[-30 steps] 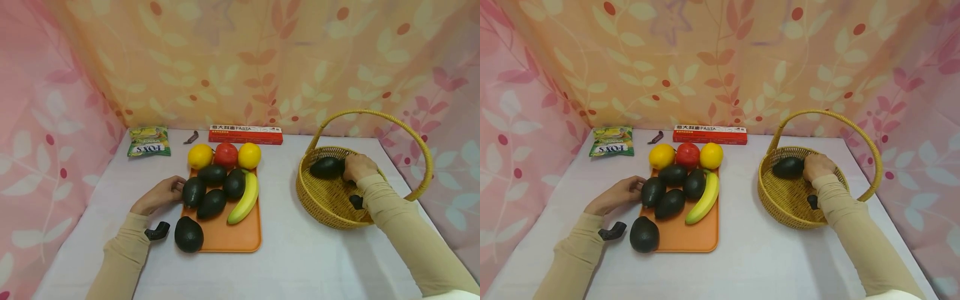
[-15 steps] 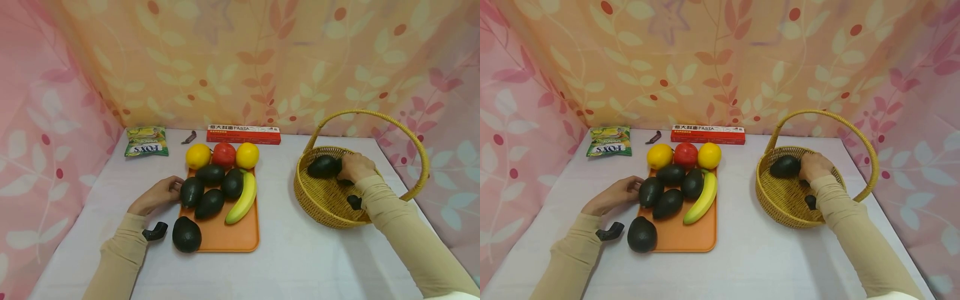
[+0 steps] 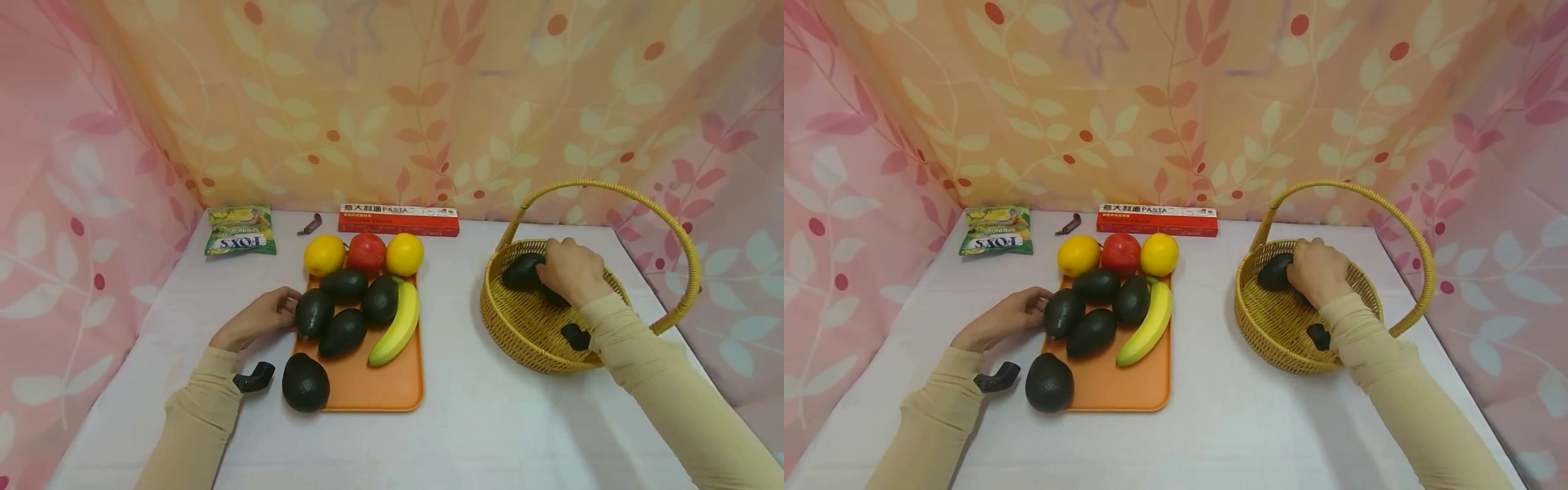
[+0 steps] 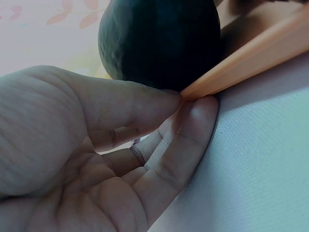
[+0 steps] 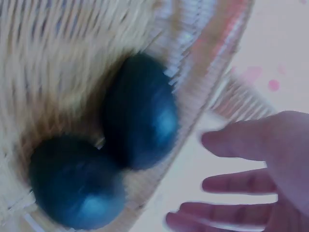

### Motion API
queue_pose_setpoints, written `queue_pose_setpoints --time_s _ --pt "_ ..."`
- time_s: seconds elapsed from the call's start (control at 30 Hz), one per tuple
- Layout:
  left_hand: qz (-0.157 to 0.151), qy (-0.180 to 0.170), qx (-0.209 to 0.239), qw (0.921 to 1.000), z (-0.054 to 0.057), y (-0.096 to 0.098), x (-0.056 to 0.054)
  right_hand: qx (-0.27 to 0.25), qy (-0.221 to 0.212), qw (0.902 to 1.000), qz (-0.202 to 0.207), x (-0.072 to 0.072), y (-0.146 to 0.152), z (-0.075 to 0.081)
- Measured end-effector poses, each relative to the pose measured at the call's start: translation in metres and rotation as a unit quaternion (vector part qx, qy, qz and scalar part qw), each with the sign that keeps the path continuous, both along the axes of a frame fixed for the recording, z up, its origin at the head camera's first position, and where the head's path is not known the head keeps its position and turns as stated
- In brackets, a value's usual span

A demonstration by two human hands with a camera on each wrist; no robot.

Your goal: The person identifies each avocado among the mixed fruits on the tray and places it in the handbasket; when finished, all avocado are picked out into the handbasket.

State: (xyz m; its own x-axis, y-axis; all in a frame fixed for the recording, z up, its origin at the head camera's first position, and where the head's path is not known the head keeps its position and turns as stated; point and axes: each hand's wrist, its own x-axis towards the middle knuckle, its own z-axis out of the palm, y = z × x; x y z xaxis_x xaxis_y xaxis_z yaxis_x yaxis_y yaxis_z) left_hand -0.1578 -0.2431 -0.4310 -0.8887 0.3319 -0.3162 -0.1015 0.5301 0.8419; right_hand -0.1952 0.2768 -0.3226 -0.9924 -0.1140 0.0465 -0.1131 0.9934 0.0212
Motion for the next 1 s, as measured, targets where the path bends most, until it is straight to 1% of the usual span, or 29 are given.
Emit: queue_pose_setpoints --time_s 0.03,0.1,0.17,0.2,0.27,0.33,0.43,0.57,0.63,0.7,0.77,0.83,1.0 --pt "0.000 0.000 -0.001 1.0000 0.000 0.000 0.000 -0.005 0.039 0.9991 0.017 0.004 -0.007 0.001" --pt "0.000 0.000 0.001 1.0000 0.001 0.001 -0.001 -0.015 0.120 0.9913 0.053 0.012 -0.022 0.001" --pt "0.001 -0.001 0.002 1.0000 0.001 0.001 -0.001 -0.024 0.189 0.9775 0.092 0.022 -0.039 0.002" --pt "0.001 -0.001 0.002 1.0000 0.002 0.001 -0.001 -0.030 0.219 0.9688 0.111 0.027 -0.048 0.003" --pt "0.001 -0.004 0.004 1.0000 0.002 0.002 -0.002 -0.045 0.254 0.9551 0.145 0.038 -0.068 0.004" --pt "0.000 -0.006 0.006 1.0000 0.002 0.002 -0.002 -0.057 0.275 0.9426 0.181 0.051 -0.091 0.004" --pt "-0.001 -0.006 0.004 1.0000 0.002 0.001 -0.001 -0.074 0.278 0.9262 0.244 0.070 -0.128 -0.002" --pt "-0.002 -0.004 0.008 1.0000 0.000 0.000 0.000 -0.085 0.248 0.9080 0.327 0.094 -0.179 -0.022" --pt "-0.004 -0.004 0.013 0.9999 -0.001 0.000 -0.001 -0.086 0.236 0.9009 0.354 0.104 -0.201 -0.033" --pt "-0.005 -0.006 0.020 0.9998 -0.003 -0.001 -0.001 -0.084 0.234 0.8941 0.372 0.111 -0.220 -0.045" --pt "-0.005 -0.006 0.024 0.9997 -0.004 -0.001 -0.001 -0.081 0.234 0.8902 0.382 0.116 -0.235 -0.054" --pt "-0.005 -0.004 0.024 0.9997 -0.004 -0.001 -0.001 -0.074 0.230 0.8892 0.389 0.121 -0.247 -0.062" --pt "-0.004 0.003 0.023 0.9997 -0.004 -0.002 -0.001 -0.047 0.197 0.8952 0.397 0.129 -0.268 -0.076"
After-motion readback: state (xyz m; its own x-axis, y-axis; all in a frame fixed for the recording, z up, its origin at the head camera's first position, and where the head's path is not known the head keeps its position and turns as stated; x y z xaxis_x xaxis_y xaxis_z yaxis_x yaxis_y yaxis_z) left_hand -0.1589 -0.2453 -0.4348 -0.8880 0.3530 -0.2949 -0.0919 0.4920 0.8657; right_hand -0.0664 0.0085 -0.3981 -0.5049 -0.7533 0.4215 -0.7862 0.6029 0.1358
